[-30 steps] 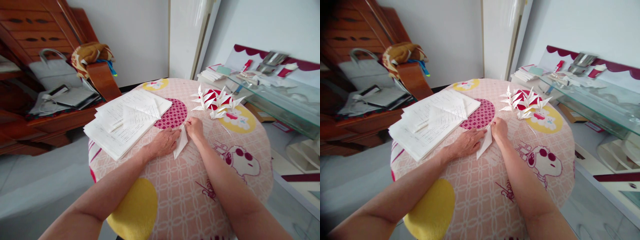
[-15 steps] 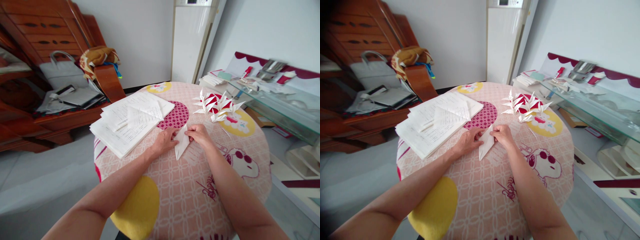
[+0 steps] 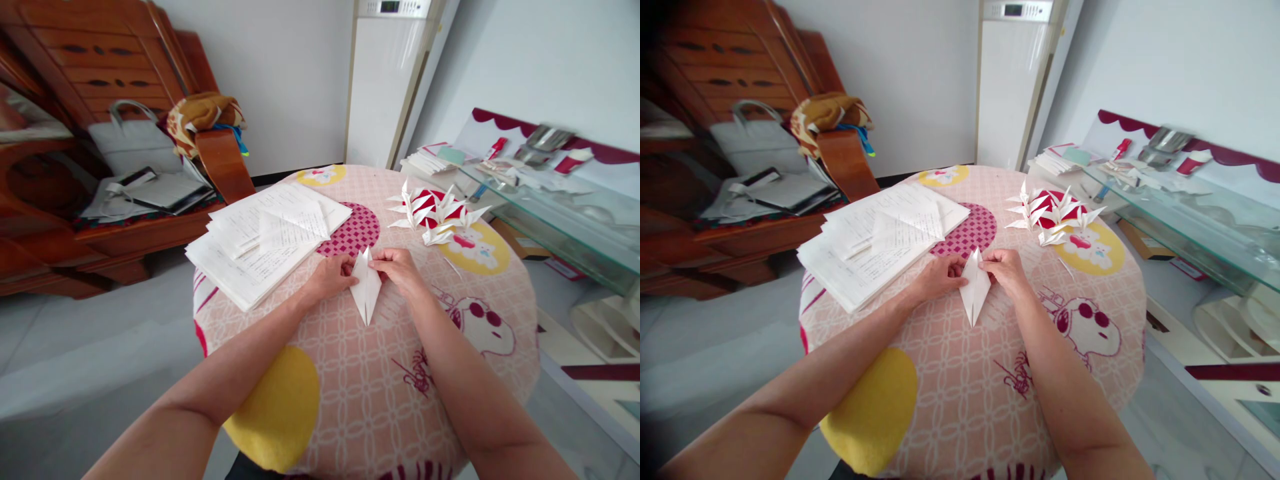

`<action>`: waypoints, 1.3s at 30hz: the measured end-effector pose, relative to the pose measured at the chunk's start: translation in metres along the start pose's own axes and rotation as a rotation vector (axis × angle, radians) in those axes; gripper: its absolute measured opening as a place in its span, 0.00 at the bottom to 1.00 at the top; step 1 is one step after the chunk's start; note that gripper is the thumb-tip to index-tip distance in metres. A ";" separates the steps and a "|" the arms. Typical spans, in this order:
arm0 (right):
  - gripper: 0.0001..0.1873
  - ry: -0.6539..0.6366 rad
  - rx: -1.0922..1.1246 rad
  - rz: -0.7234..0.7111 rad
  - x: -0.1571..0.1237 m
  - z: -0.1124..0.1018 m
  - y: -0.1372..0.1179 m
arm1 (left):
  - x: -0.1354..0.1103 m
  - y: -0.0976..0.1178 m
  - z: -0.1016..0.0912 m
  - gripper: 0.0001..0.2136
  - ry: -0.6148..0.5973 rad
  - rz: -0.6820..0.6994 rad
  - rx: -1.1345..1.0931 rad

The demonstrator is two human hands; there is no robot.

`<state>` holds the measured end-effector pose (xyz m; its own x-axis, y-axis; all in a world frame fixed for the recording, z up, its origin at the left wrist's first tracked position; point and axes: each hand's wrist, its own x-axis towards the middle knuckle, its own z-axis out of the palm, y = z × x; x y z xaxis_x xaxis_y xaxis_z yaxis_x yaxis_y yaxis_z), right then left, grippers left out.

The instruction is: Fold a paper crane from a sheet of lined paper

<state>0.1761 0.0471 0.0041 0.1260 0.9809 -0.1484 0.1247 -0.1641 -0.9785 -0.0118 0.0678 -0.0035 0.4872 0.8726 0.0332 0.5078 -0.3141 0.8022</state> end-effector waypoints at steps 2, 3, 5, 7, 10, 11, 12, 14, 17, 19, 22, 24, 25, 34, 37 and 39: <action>0.08 -0.011 0.027 -0.012 0.000 0.002 0.000 | 0.000 -0.002 0.001 0.07 0.042 0.005 -0.028; 0.09 -0.015 0.041 -0.013 0.000 0.003 0.000 | 0.000 -0.004 0.001 0.06 0.063 0.013 -0.042; 0.11 -0.037 0.071 0.000 0.000 0.005 -0.001 | 0.000 -0.007 0.001 0.06 0.089 0.039 -0.088; 0.15 -0.090 0.089 0.021 -0.001 0.005 -0.003 | 0.000 -0.010 0.001 0.07 0.099 0.066 -0.151; 0.13 -0.188 0.071 0.019 -0.001 0.004 -0.004 | 0.000 -0.013 0.001 0.09 0.106 0.110 -0.223; 0.12 -0.199 0.067 0.016 -0.002 0.003 -0.004 | 0.000 -0.014 0.001 0.09 0.101 0.125 -0.254; 0.12 -0.198 0.068 0.018 -0.002 0.003 -0.003 | 0.000 -0.015 0.001 0.09 0.091 0.136 -0.294; 0.12 -0.179 0.079 0.038 -0.002 0.002 -0.002 | 0.000 -0.017 0.002 0.12 0.080 0.137 -0.382; 0.13 -0.219 0.079 0.082 -0.003 -0.002 -0.002 | 0.000 -0.020 0.002 0.16 0.065 0.114 -0.446; 0.13 -0.259 0.080 0.072 -0.004 -0.006 -0.004 | 0.001 -0.021 0.001 0.13 0.014 0.140 -0.435; 0.19 -0.272 0.078 0.039 -0.007 -0.012 -0.008 | 0.002 -0.019 -0.003 0.11 -0.089 0.209 -0.383; 0.20 -0.315 0.048 0.047 -0.008 -0.018 -0.011 | 0.004 -0.017 -0.005 0.11 -0.133 0.229 -0.334; 0.20 -0.348 0.027 0.057 -0.008 -0.020 -0.012 | 0.005 -0.017 -0.006 0.12 -0.148 0.232 -0.305; 0.14 -0.301 -0.175 0.121 -0.005 -0.022 -0.007 | 0.016 -0.012 -0.007 0.13 -0.104 0.329 0.018; 0.07 -0.220 -0.335 0.116 -0.005 -0.020 -0.006 | 0.006 -0.005 -0.012 0.13 0.014 0.411 0.120; 0.03 -0.189 -0.460 0.073 -0.005 -0.021 -0.007 | -0.006 -0.001 -0.014 0.11 0.001 0.464 0.128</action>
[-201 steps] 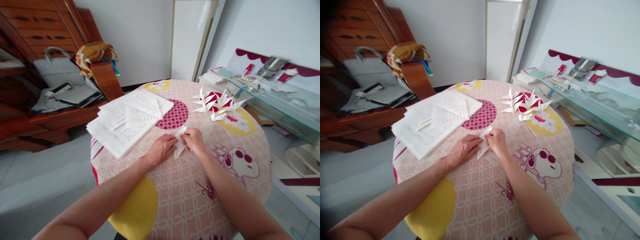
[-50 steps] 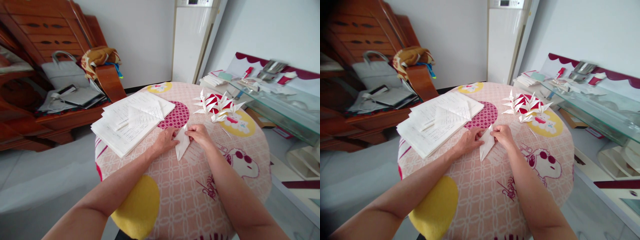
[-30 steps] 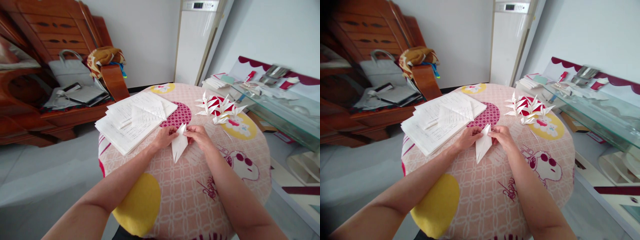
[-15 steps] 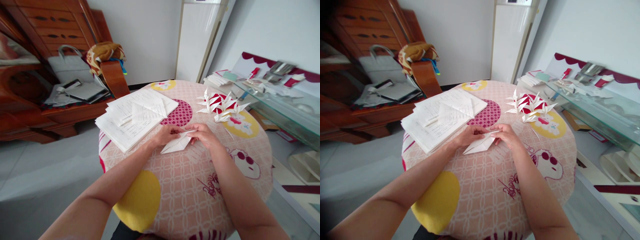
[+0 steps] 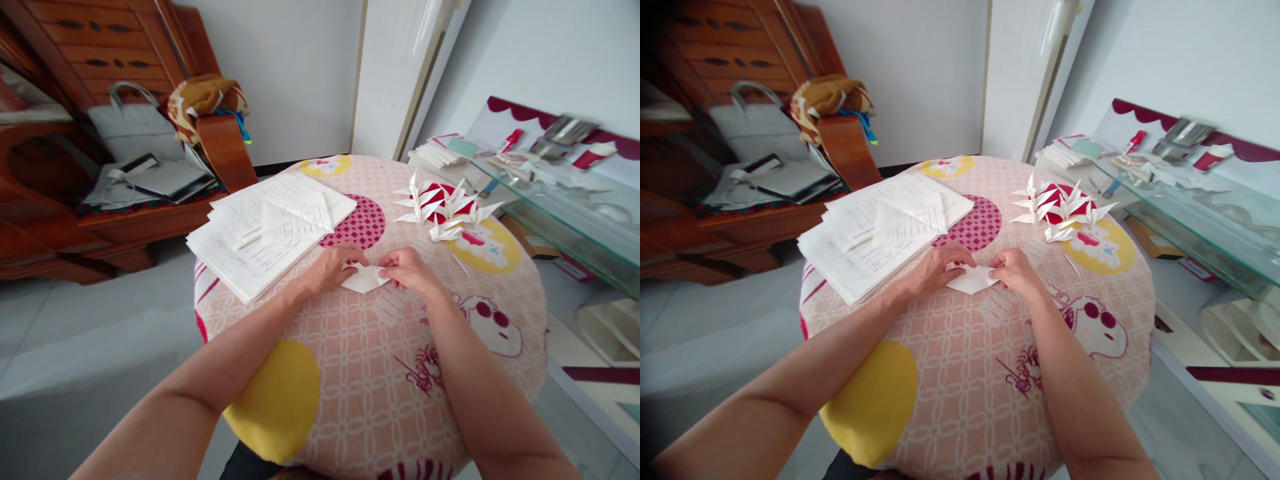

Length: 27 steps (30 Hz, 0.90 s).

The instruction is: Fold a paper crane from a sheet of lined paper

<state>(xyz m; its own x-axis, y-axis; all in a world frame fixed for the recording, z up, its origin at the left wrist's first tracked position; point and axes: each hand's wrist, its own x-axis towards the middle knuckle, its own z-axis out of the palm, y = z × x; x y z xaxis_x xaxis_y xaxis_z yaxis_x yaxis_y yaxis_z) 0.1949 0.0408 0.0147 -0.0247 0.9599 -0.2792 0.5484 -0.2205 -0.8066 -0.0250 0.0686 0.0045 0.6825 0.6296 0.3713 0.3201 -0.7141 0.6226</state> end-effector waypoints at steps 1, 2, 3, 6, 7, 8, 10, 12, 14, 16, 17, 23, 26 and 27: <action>0.03 0.023 -0.073 -0.035 -0.001 0.000 -0.001 | -0.005 0.004 -0.001 0.09 -0.027 0.016 -0.005; 0.03 0.050 -0.156 -0.085 -0.002 -0.001 -0.002 | -0.010 0.006 -0.001 0.08 -0.076 0.035 0.010; 0.03 0.083 -0.251 -0.140 -0.003 -0.001 -0.003 | -0.014 0.008 -0.001 0.07 -0.117 0.060 0.044; 0.05 0.205 -0.574 -0.284 -0.008 0.003 -0.008 | -0.023 0.008 0.001 0.07 -0.173 0.147 0.166; 0.06 0.237 -0.662 -0.334 -0.011 0.006 -0.010 | -0.025 0.007 0.002 0.07 -0.181 0.170 0.201; 0.06 0.254 -0.727 -0.404 -0.013 0.008 -0.011 | -0.026 0.005 0.003 0.08 -0.184 0.190 0.233; 0.09 0.224 -0.793 -0.534 -0.019 0.013 -0.012 | -0.027 0.003 0.005 0.09 -0.187 0.225 0.285; 0.12 0.141 -0.788 -0.617 -0.025 0.016 -0.008 | -0.028 0.002 0.005 0.11 -0.172 0.243 0.309; 0.14 0.061 -0.736 -0.668 -0.029 0.017 -0.002 | -0.029 0.001 0.006 0.12 -0.152 0.242 0.313; 0.12 0.025 -0.671 -0.718 -0.033 0.016 0.005 | -0.029 0.001 0.006 0.12 -0.137 0.241 0.309; 0.11 0.024 -0.646 -0.732 -0.034 0.016 0.008 | -0.029 0.002 0.006 0.13 -0.134 0.247 0.310; 0.06 0.035 -0.669 -0.785 -0.034 0.019 0.012 | -0.028 0.008 0.007 0.13 -0.143 0.275 0.396; 0.07 0.040 -0.650 -0.779 -0.032 0.021 0.011 | -0.028 0.010 0.008 0.14 -0.138 0.272 0.423; 0.07 0.043 -0.636 -0.779 -0.032 0.021 0.011 | -0.028 0.009 0.008 0.14 -0.133 0.263 0.409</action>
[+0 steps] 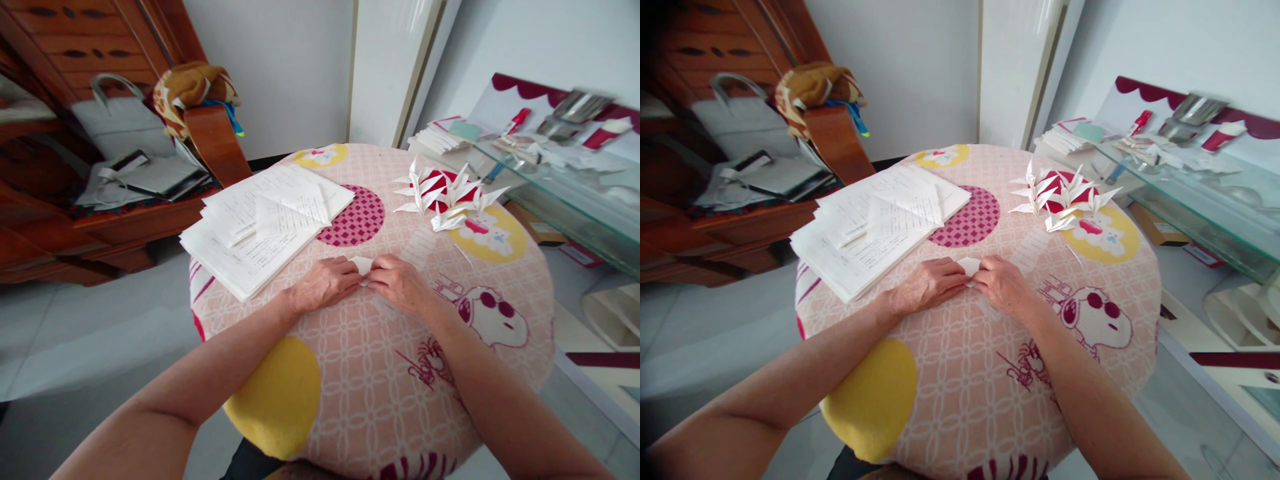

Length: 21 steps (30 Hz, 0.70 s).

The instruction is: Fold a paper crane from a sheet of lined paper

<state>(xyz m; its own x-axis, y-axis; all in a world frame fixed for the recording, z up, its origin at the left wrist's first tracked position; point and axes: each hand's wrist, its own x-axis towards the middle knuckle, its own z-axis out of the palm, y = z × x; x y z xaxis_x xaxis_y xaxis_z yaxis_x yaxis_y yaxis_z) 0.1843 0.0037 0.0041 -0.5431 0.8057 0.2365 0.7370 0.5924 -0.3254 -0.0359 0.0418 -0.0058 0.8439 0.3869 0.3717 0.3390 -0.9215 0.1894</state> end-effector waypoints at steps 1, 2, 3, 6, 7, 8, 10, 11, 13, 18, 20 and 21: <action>0.08 0.006 0.014 0.001 0.000 0.000 0.000 | 0.000 0.000 0.001 0.14 0.007 -0.015 -0.027; 0.08 0.012 0.029 0.002 0.000 -0.001 0.000 | -0.001 -0.001 0.001 0.14 0.018 -0.035 -0.063; 0.09 0.016 0.047 0.004 0.000 -0.001 0.001 | -0.001 -0.002 0.002 0.14 0.031 -0.058 -0.102; 0.10 0.026 0.085 0.015 0.000 -0.002 0.002 | -0.001 -0.003 0.004 0.13 0.054 -0.114 -0.184; 0.10 0.029 0.088 0.017 0.000 -0.002 0.002 | -0.001 -0.003 0.004 0.13 0.060 -0.124 -0.194; 0.10 0.032 0.087 0.018 0.000 -0.002 0.003 | -0.001 -0.003 0.004 0.13 0.064 -0.130 -0.199; 0.10 0.036 0.069 0.018 0.000 -0.001 0.004 | -0.001 -0.003 0.004 0.12 0.067 -0.134 -0.198; 0.10 0.036 0.058 0.017 0.000 -0.001 0.004 | -0.001 -0.003 0.003 0.12 0.069 -0.136 -0.197; 0.11 0.031 0.041 0.013 0.000 -0.001 0.004 | -0.001 -0.003 0.003 0.12 0.068 -0.145 -0.190; 0.12 0.042 0.049 0.014 0.000 0.001 0.005 | -0.001 -0.002 0.003 0.12 0.050 -0.175 -0.154; 0.12 0.054 0.048 0.015 -0.001 0.002 0.005 | -0.001 -0.001 0.003 0.12 0.049 -0.187 -0.143; 0.12 0.059 0.046 0.014 -0.001 0.003 0.006 | -0.001 -0.001 0.003 0.12 0.049 -0.197 -0.146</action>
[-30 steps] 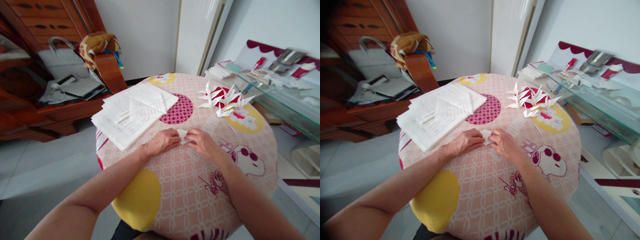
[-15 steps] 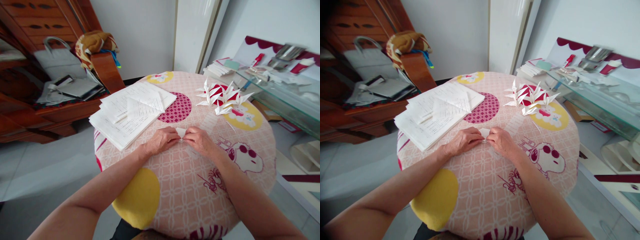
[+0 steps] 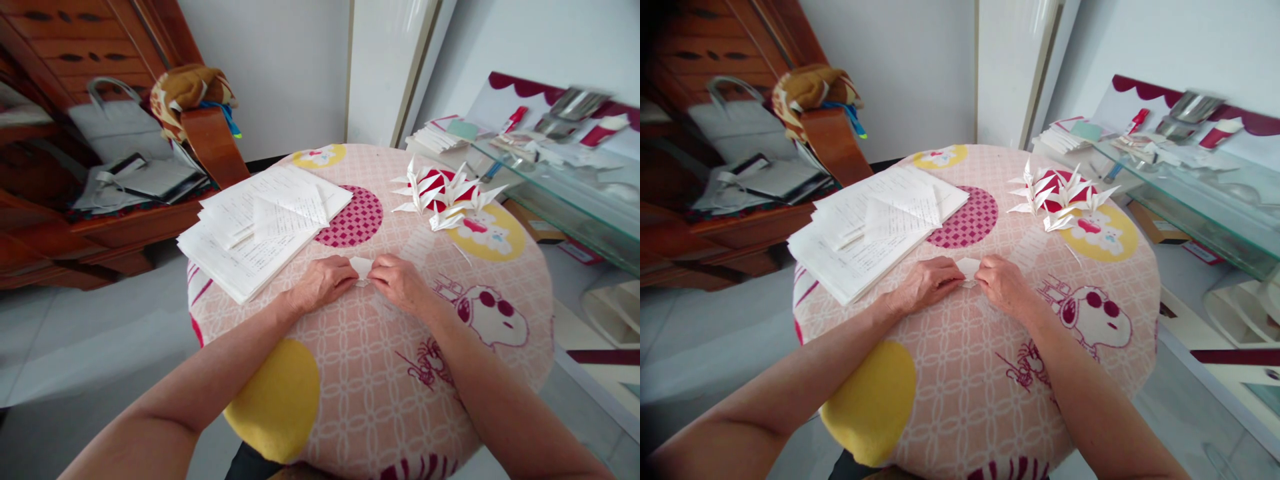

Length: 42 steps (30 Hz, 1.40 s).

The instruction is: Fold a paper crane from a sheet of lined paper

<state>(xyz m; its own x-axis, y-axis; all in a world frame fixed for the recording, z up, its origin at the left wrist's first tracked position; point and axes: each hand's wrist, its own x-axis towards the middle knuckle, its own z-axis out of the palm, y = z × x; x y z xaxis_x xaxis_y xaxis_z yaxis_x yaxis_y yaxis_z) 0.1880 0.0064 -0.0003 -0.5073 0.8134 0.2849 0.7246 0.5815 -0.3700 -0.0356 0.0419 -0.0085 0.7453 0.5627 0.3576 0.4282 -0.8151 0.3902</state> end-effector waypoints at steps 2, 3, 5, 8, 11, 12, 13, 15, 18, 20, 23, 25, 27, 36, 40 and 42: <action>0.12 0.007 -0.008 0.004 0.000 0.001 0.001 | 0.000 0.000 -0.001 0.11 -0.003 -0.033 -0.032; 0.12 0.007 -0.013 0.009 0.000 0.001 0.001 | 0.001 0.000 -0.001 0.10 -0.006 -0.056 -0.056; 0.12 -0.004 -0.019 0.025 0.000 0.001 0.001 | 0.001 0.000 -0.002 0.09 -0.011 -0.112 -0.105; 0.12 -0.008 -0.011 0.058 0.002 0.000 0.001 | 0.003 -0.001 -0.001 0.07 0.004 -0.199 -0.157; 0.13 0.018 0.025 0.093 0.003 0.000 0.000 | 0.005 -0.002 -0.001 0.06 0.020 -0.271 -0.187; 0.13 0.026 0.042 0.102 0.003 0.000 0.000 | 0.006 -0.002 -0.001 0.06 0.020 -0.289 -0.193; 0.13 0.033 0.057 0.110 0.003 0.001 0.000 | 0.006 -0.003 -0.001 0.06 0.017 -0.302 -0.196; 0.13 0.039 0.076 0.126 0.004 0.001 0.000 | 0.007 -0.004 -0.001 0.06 0.012 -0.315 -0.200; 0.13 0.042 0.090 0.147 0.004 0.002 0.000 | 0.008 -0.004 -0.001 0.06 0.010 -0.325 -0.204; 0.12 0.049 0.105 0.158 0.005 0.002 0.000 | 0.009 -0.005 -0.001 0.06 0.008 -0.334 -0.200; 0.11 0.069 0.138 0.170 0.006 0.003 0.001 | 0.010 -0.004 -0.001 0.07 0.005 -0.354 -0.177; 0.11 0.078 0.160 0.173 0.007 0.004 0.003 | 0.010 -0.004 -0.002 0.07 -0.001 -0.365 -0.173; 0.11 0.081 0.179 0.171 0.007 0.004 0.004 | 0.010 -0.004 -0.002 0.07 -0.005 -0.367 -0.180; 0.10 0.077 0.198 0.178 0.007 0.003 0.004 | 0.004 -0.002 -0.004 0.07 -0.025 -0.256 -0.128; 0.09 0.049 0.186 0.161 0.006 0.000 0.003 | 0.003 0.001 -0.006 0.07 -0.059 -0.189 -0.102; 0.09 0.031 0.180 0.149 0.005 -0.002 0.002 | 0.003 0.003 -0.007 0.06 -0.068 -0.191 -0.113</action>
<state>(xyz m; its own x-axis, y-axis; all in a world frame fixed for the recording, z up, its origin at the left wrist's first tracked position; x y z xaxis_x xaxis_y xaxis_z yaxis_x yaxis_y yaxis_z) 0.1881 0.0118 0.0026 -0.3842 0.8913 0.2407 0.6940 0.4508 -0.5614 -0.0353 0.0425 -0.0007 0.6909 0.6913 0.2114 0.5074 -0.6720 0.5395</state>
